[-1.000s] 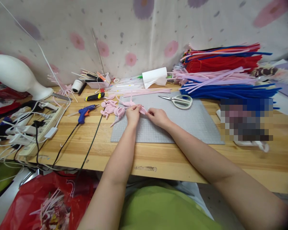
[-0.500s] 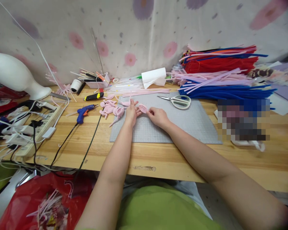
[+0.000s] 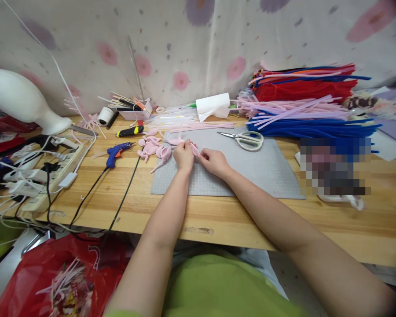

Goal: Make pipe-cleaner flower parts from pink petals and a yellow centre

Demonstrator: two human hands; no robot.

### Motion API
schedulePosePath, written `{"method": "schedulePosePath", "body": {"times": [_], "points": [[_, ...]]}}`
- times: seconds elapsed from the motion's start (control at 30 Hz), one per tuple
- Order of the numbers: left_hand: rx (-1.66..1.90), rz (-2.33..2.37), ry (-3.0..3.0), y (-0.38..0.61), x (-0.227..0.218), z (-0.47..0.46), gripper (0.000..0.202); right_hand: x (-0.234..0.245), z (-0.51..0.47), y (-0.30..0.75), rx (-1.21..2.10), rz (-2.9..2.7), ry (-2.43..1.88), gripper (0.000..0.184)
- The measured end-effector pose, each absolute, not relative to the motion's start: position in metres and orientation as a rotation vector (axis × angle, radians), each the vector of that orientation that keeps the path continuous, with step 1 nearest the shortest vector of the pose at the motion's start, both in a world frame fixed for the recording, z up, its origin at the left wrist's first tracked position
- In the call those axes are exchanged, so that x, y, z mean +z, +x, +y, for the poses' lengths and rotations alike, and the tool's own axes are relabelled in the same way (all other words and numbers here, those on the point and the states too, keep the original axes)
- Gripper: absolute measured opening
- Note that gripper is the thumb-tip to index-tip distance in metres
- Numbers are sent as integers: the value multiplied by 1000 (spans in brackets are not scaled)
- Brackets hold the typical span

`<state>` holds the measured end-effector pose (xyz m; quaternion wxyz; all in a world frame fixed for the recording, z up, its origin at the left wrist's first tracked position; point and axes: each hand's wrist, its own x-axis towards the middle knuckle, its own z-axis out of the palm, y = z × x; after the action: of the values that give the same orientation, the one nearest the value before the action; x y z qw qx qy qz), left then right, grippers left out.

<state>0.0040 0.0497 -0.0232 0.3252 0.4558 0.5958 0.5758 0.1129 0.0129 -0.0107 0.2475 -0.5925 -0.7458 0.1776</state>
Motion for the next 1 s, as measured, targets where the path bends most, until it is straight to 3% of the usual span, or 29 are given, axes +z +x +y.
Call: {"method": "schedulePosePath", "body": {"times": [0.2, 0.57, 0.8, 1.0], "points": [[1470, 1459, 1200, 1, -23, 50, 28, -13, 13, 116, 549, -1953, -1616, 26], [1408, 1221, 1060, 1, -18, 38, 27, -23, 27, 123, 1030, -1697, -1384, 41], [1694, 1184, 885, 3, -15, 38, 25, -17, 15, 120, 733, -1909, -1450, 29], [1233, 1162, 946, 1, -6, 27, 26, -10, 17, 128, 415, -1935, -1523, 29]]}}
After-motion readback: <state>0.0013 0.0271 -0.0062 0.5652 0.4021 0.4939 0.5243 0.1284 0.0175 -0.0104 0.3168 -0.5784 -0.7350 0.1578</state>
